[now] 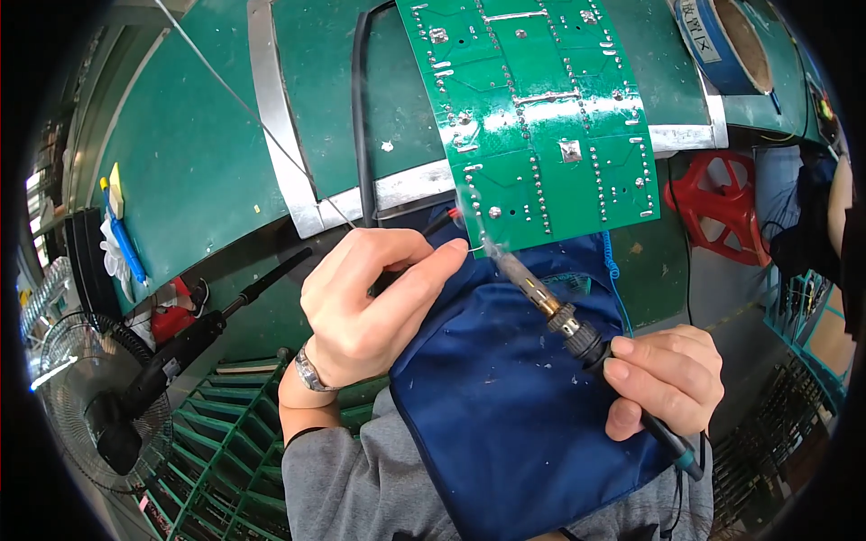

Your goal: The person places a circuit board on a workbench and solders connections using a soldering iron and solder wire. The person then turns the circuit board over, touches and solders components on the opposite side, and flips the board back to solder additional joints.

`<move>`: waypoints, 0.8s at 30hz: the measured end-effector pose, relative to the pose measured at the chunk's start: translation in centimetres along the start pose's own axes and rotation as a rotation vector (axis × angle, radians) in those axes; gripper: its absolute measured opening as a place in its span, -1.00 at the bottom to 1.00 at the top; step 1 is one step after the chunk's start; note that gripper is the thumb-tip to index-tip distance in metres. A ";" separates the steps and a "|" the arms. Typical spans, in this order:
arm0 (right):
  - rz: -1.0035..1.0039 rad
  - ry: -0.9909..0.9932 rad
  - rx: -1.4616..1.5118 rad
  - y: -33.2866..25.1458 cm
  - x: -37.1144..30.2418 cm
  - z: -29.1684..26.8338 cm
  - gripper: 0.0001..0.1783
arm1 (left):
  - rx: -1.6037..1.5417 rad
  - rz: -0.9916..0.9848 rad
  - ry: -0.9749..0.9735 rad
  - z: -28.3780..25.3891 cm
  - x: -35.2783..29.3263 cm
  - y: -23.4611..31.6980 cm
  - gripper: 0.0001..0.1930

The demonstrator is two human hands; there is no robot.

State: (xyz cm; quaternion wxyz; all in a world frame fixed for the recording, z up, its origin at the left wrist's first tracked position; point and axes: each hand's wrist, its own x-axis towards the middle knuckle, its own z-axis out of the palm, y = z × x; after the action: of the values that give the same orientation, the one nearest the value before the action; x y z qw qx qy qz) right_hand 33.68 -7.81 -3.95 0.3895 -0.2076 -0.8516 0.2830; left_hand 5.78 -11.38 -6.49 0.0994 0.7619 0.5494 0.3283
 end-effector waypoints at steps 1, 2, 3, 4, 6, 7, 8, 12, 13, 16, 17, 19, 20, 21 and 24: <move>-0.004 -0.008 0.007 0.0 0.0 0.2 -0.75 | 0.005 0.024 -0.007 0.1 0.0 0.0 -0.67; -0.002 -0.008 0.005 -0.1 0.0 0.3 -0.75 | 0.002 0.026 -0.008 0.1 0.1 0.1 -0.67; -0.022 -0.008 0.000 -0.2 -0.1 0.3 -0.75 | 0.020 0.013 -0.022 0.1 0.2 0.3 -0.67; -0.042 -0.008 -0.004 -0.2 -0.1 0.4 -0.74 | 0.038 0.001 -0.037 0.0 0.3 0.4 -0.67; -0.059 0.003 -0.010 -0.1 -0.2 0.5 -0.74 | 0.032 -0.003 -0.044 0.0 0.3 0.4 -0.68; -0.078 0.013 -0.016 0.0 -0.3 0.6 -0.73 | 0.027 -0.008 -0.050 0.0 0.3 0.3 -0.69; -0.077 0.014 -0.016 0.0 -0.3 0.4 -0.73 | 0.027 -0.007 -0.051 0.0 0.2 0.2 -0.69; -0.062 0.015 -0.010 0.5 -0.4 -1.0 -0.70 | 0.005 -0.157 0.120 -0.6 0.6 -0.1 -0.65; -0.070 0.042 -0.002 0.6 -0.4 -1.4 -0.69 | 0.014 -0.139 0.115 -0.9 1.0 -0.4 -0.66; -0.084 0.159 -0.013 2.2 -0.8 -1.9 -0.64 | 0.138 -0.077 0.097 -2.0 2.6 -1.2 -0.70; -0.121 0.172 -0.081 2.8 -0.9 -2.8 -0.61 | 0.120 -0.061 0.074 -2.5 3.3 -1.4 -0.71; -0.046 0.349 -0.249 4.0 -2.0 -2.9 -0.66 | 0.041 -0.077 0.060 -2.8 4.0 -1.8 -0.75; -0.016 0.458 -0.369 4.8 -1.8 -3.2 -0.66 | 0.033 -0.062 0.069 -2.9 5.1 -1.9 -0.75; 0.123 0.545 -0.369 5.2 -0.9 -3.6 -0.65 | -0.004 -0.127 0.030 -3.1 6.3 -1.9 -0.77; 0.354 0.790 -0.466 7.9 1.6 -4.3 -0.64 | -0.044 -0.106 0.039 -2.8 9.8 -3.7 -0.86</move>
State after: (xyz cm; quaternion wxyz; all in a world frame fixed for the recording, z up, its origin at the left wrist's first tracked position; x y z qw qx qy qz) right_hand 37.12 0.44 -5.83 0.5719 -0.5223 -0.6308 0.0465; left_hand 2.97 -1.78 -2.39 0.1230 0.7227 0.5835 0.3494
